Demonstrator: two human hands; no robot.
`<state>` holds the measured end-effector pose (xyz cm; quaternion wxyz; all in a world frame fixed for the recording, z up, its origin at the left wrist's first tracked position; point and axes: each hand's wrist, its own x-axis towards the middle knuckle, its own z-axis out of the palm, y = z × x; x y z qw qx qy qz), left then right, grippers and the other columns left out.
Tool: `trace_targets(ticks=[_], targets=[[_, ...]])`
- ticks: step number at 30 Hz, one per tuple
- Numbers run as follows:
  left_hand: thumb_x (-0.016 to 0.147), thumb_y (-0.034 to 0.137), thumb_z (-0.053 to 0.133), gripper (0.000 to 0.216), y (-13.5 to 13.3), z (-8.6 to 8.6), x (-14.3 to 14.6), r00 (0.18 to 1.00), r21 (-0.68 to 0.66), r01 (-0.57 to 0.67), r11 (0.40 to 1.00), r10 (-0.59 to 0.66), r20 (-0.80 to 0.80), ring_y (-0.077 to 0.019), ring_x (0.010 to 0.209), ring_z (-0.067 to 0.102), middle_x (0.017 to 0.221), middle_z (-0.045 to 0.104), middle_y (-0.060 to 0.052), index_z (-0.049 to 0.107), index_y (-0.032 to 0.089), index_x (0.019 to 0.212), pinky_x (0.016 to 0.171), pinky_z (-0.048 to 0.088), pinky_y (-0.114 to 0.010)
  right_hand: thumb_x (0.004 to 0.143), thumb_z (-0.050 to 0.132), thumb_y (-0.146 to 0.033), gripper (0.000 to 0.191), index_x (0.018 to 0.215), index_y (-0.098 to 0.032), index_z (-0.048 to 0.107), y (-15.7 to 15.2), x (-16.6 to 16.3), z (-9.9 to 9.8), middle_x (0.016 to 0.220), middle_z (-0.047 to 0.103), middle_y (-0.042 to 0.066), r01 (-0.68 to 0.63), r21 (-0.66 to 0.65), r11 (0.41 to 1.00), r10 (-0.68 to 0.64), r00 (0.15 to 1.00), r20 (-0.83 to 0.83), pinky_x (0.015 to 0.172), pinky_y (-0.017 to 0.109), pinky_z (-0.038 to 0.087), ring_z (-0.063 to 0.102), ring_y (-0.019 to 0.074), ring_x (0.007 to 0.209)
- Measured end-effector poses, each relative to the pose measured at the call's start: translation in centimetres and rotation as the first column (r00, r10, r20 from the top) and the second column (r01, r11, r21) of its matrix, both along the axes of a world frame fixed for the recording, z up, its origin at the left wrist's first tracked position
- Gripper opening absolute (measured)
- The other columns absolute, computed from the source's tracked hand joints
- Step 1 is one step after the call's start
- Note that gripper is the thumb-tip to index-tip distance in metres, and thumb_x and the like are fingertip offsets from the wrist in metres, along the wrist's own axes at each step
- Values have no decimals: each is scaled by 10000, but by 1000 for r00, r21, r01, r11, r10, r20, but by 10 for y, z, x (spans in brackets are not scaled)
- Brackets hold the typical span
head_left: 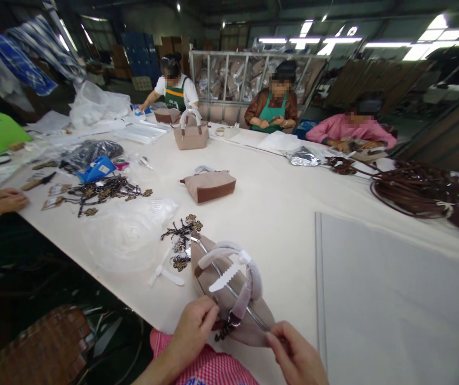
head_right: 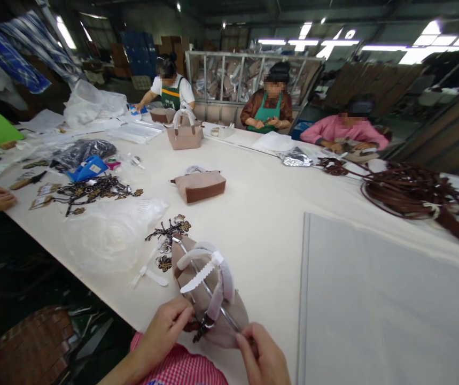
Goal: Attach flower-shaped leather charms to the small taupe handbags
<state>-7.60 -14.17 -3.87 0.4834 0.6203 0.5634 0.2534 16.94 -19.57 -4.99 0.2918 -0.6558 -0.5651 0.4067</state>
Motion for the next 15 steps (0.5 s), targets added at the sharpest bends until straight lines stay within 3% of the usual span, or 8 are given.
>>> trace_targets(ticks=[2,4,6,8,9,11,13,15], targets=[[912,350,441,337,-1,0,1,996,19,-11,1000,9,88,-189,772,569,795,620,-62,603,178,673,734,419,-292,800,626,-588,382,729,-213,610,3,-8,6,561,616,-18,166,-146,975,-198,948,-249,430,221,429,534,129,474],[881,365,487,295,-1,-1,3,973,-54,-46,997,57,224,-188,796,589,891,644,-79,660,163,753,732,445,-293,688,734,-605,427,707,-197,608,9,-20,11,731,713,36,285,-301,910,-402,786,-470,417,210,436,593,133,525],[833,426,540,318,-1,-4,5,928,-220,-63,974,138,345,-166,696,572,825,638,-61,690,146,808,644,442,-282,577,829,-569,463,658,-185,583,15,-33,13,850,737,71,322,-415,851,-520,628,-579,433,213,467,651,157,601],[779,473,590,350,-1,-7,8,867,-369,-56,928,229,444,-144,604,538,685,612,-29,668,137,721,576,408,-267,542,859,-543,469,670,-184,587,20,-44,11,771,721,47,295,-465,835,-545,563,-621,429,209,466,644,151,581],[755,485,612,361,-1,-8,10,835,-422,-51,905,270,480,-140,587,534,624,598,-19,627,143,641,568,395,-263,558,848,-553,464,698,-184,604,22,-48,8,703,698,24,276,-455,846,-526,572,-629,417,204,451,618,137,541],[713,508,648,402,-2,-11,12,790,-497,-58,866,344,507,-137,582,547,566,593,-17,526,167,538,566,375,-256,613,791,-604,473,769,-180,650,24,-54,2,599,651,-5,234,-388,891,-437,671,-599,388,205,415,550,116,460],[672,544,665,427,-3,-12,14,786,-565,-81,821,401,471,-126,559,552,544,587,-11,497,175,537,540,352,-246,695,698,-643,483,833,-180,688,24,-57,-3,518,609,-17,194,-268,944,-303,834,-461,400,236,421,515,128,426],[634,544,667,412,-3,-13,15,796,-625,-92,776,434,422,-111,499,531,506,540,26,500,176,555,486,309,-233,784,600,-635,455,866,-199,701,24,-59,-5,509,604,-14,191,-111,975,-213,945,-246,481,278,470,538,157,456]])
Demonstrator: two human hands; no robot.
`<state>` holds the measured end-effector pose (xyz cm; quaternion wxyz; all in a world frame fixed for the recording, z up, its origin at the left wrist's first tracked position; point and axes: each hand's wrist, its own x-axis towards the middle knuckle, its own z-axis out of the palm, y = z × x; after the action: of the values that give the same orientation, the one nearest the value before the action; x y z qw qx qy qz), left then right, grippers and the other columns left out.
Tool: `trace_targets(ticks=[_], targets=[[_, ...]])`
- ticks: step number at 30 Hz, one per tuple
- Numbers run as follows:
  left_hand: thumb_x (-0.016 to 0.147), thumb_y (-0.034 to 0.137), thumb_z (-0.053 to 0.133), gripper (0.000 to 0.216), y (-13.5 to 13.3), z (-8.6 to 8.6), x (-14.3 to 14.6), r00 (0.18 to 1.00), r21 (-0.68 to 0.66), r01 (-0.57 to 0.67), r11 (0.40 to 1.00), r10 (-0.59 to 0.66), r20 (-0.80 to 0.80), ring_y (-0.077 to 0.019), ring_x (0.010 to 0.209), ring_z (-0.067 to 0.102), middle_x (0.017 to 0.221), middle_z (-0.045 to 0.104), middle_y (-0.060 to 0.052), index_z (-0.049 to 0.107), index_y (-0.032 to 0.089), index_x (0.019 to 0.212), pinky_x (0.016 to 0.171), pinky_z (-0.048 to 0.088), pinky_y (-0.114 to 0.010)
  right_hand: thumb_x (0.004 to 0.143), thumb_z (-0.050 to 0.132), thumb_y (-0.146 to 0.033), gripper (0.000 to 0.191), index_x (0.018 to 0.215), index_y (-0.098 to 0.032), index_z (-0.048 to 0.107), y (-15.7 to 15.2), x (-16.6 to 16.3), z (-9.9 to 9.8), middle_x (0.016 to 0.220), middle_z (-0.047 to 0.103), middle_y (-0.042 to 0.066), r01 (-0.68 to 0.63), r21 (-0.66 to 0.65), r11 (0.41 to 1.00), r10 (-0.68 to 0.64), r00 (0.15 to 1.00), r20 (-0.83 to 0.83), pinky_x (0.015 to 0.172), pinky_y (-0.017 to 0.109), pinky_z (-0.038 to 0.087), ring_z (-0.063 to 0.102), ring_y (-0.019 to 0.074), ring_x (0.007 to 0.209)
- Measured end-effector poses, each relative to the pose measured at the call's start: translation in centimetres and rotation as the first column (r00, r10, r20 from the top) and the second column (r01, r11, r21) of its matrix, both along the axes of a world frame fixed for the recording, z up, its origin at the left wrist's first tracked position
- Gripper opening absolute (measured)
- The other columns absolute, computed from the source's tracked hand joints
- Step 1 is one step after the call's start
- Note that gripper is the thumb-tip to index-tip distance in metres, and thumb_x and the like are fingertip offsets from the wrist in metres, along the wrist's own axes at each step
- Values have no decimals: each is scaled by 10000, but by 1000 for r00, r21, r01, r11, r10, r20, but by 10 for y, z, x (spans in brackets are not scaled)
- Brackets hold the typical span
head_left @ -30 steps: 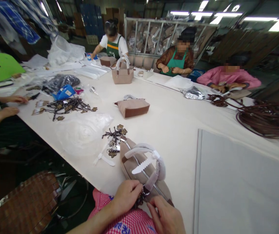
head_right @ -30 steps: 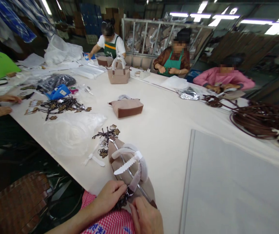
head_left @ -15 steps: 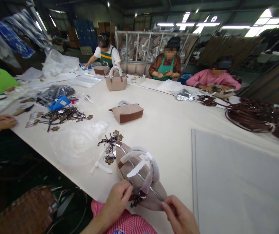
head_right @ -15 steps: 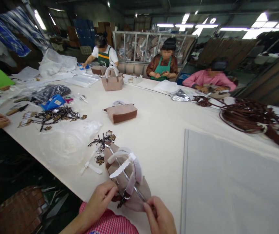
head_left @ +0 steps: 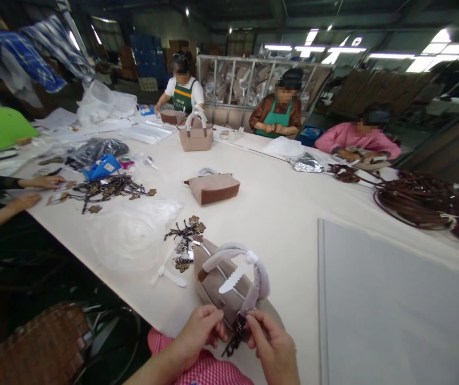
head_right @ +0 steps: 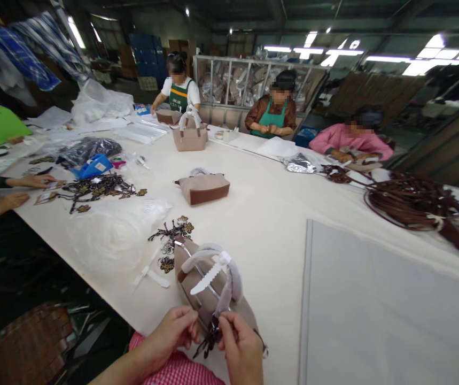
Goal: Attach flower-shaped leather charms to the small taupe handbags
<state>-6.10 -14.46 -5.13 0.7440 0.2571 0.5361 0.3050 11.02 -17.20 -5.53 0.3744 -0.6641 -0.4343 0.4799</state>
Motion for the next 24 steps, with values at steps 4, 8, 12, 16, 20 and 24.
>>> trace_targets(ticks=[4,8,12,16,20,24], targets=[[621,441,620,301,3,4,0,996,-31,74,997,-73,46,-114,476,557,484,500,58,470,188,559,446,279,-214,896,447,-576,404,863,-228,649,-1,-1,0,690,672,21,49,199,979,-106,952,286,617,304,520,620,195,600],[629,416,577,259,6,7,0,991,-3,130,992,-130,41,-110,469,552,475,502,56,465,193,559,442,284,-211,890,444,-596,405,871,-227,611,-1,2,-3,754,697,39,90,230,969,-167,925,341,637,295,535,658,210,676],[600,440,586,271,7,1,1,991,-41,130,991,-129,42,-122,471,560,481,524,42,473,195,567,444,310,-221,886,451,-591,379,819,-237,568,1,-3,-9,588,599,-18,164,149,975,-189,966,176,540,274,503,582,180,545],[525,442,647,291,7,-4,4,990,-85,140,986,-141,-4,-110,443,506,514,582,10,524,182,567,468,364,-253,823,533,-558,370,889,-205,624,9,-3,-13,470,510,-50,80,-5,997,-80,996,-32,380,261,394,462,156,399],[537,342,632,197,7,-1,7,990,0,118,993,-117,-78,-118,468,505,529,607,-13,578,157,577,488,384,-264,707,592,-482,322,812,-197,698,22,4,-3,561,641,7,-73,-137,988,67,997,-46,429,284,446,557,190,484],[610,208,549,160,9,11,11,994,112,8,994,5,-109,-127,489,513,558,612,14,616,156,747,500,392,-259,637,636,-441,264,646,-183,689,31,9,8,564,674,21,-142,-205,968,135,990,-51,538,298,505,628,229,593]])
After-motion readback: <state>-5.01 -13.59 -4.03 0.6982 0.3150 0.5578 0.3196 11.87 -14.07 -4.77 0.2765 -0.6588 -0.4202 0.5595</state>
